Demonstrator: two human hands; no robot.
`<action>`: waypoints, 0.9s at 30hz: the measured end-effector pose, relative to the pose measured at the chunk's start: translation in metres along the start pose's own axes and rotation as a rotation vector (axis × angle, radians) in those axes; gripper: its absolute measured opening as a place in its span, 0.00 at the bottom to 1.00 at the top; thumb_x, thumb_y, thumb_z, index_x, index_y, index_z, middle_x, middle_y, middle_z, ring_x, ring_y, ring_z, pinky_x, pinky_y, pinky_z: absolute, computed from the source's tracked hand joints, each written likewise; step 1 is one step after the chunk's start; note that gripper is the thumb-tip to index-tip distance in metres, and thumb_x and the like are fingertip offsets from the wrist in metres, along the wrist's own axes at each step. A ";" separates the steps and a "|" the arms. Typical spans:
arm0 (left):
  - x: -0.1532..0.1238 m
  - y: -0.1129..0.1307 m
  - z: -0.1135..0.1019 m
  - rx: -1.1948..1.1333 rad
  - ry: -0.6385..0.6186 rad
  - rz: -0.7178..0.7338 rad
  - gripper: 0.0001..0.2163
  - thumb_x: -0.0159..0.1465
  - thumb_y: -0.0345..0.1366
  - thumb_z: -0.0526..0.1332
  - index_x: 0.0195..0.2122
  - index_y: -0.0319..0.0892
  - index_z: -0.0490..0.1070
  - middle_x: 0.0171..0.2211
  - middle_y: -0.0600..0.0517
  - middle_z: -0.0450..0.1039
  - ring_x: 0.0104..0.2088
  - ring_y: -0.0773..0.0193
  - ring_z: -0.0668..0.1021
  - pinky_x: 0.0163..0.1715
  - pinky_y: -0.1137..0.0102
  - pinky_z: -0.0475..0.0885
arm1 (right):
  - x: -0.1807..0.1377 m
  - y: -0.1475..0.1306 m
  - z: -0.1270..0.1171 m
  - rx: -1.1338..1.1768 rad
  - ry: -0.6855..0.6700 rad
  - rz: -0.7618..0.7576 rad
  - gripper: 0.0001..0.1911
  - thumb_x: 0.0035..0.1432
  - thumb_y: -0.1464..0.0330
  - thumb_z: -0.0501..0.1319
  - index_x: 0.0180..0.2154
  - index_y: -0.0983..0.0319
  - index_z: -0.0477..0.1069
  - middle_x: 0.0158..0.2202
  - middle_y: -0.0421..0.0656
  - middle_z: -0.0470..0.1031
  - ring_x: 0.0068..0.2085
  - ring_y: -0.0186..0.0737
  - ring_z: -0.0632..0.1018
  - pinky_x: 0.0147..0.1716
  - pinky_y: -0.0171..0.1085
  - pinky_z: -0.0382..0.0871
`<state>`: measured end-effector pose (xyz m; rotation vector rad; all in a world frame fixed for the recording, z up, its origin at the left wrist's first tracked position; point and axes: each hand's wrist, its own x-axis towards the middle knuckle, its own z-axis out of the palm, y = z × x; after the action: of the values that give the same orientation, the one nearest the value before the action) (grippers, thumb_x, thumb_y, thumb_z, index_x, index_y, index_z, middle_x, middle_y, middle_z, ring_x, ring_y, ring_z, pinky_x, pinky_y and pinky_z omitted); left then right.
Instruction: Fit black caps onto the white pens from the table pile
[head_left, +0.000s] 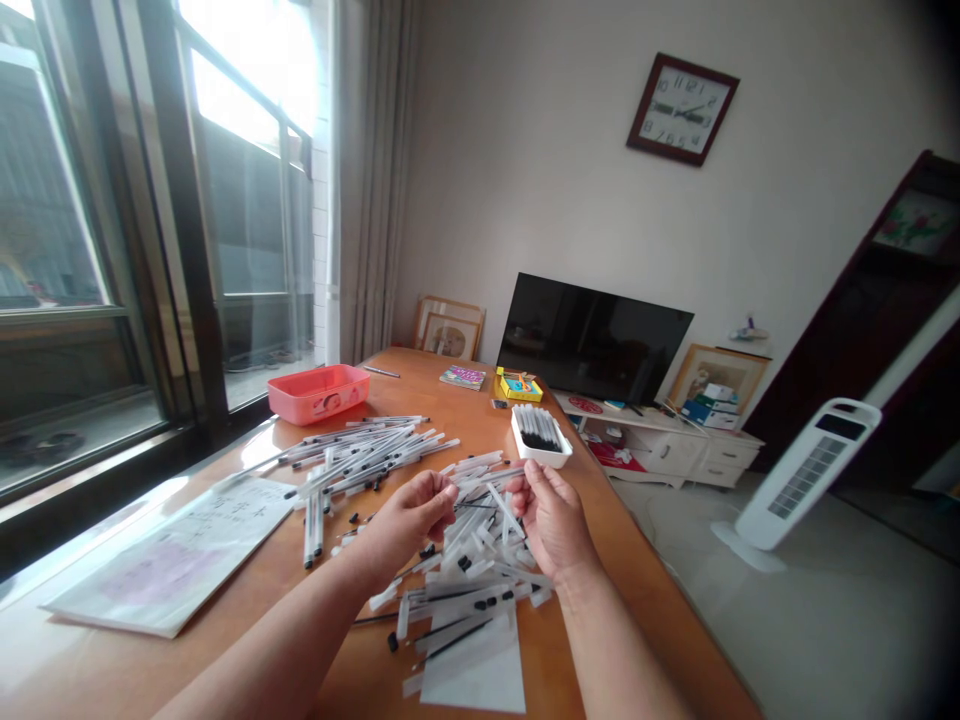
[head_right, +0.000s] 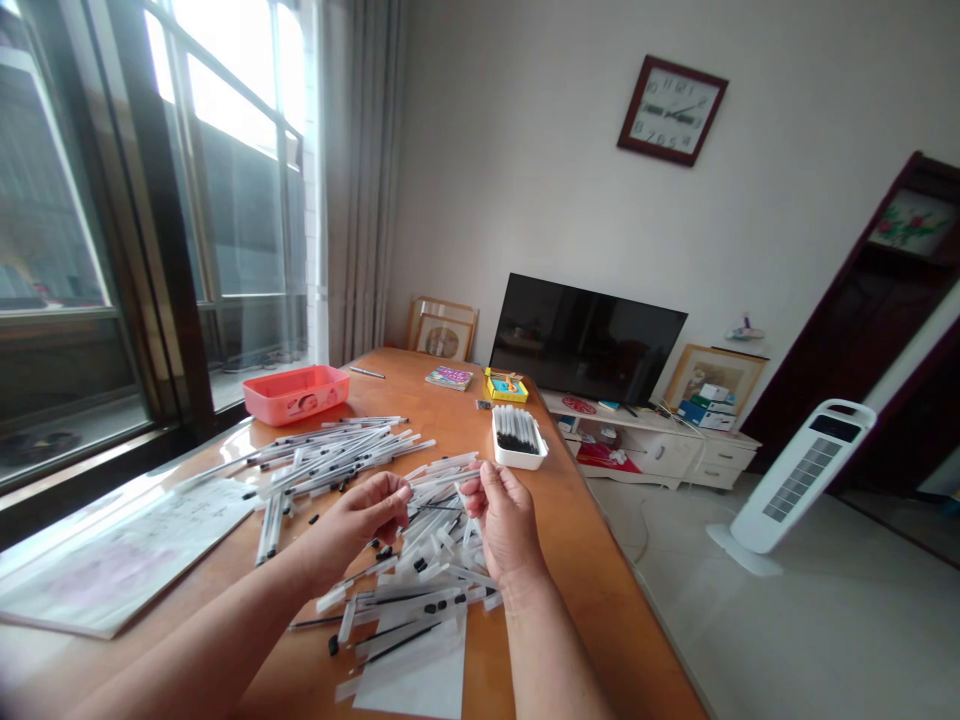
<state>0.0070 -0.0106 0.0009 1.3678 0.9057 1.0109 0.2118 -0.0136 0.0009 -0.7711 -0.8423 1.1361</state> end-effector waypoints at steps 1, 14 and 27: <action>0.000 0.001 0.000 -0.001 -0.013 0.013 0.21 0.62 0.58 0.63 0.33 0.43 0.68 0.26 0.54 0.72 0.24 0.68 0.69 0.28 0.71 0.63 | 0.000 0.000 0.000 0.000 -0.001 0.001 0.17 0.57 0.55 0.71 0.37 0.62 0.78 0.28 0.42 0.77 0.25 0.31 0.69 0.25 0.31 0.63; 0.002 -0.002 0.000 0.005 -0.028 -0.008 0.20 0.62 0.57 0.63 0.31 0.42 0.68 0.24 0.54 0.71 0.23 0.67 0.69 0.27 0.71 0.63 | 0.002 0.002 -0.002 -0.041 0.032 -0.005 0.19 0.55 0.53 0.72 0.36 0.63 0.78 0.27 0.41 0.76 0.24 0.31 0.69 0.23 0.31 0.63; 0.011 -0.011 -0.017 0.284 0.211 -0.085 0.18 0.62 0.53 0.58 0.23 0.44 0.67 0.17 0.55 0.65 0.19 0.65 0.64 0.22 0.70 0.54 | 0.014 -0.003 -0.021 -0.181 0.309 -0.200 0.22 0.55 0.49 0.70 0.34 0.62 0.75 0.23 0.39 0.73 0.20 0.30 0.67 0.19 0.31 0.60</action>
<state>-0.0054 0.0061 -0.0096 1.4598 1.2942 1.0018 0.2340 -0.0025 -0.0042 -0.9616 -0.7478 0.7467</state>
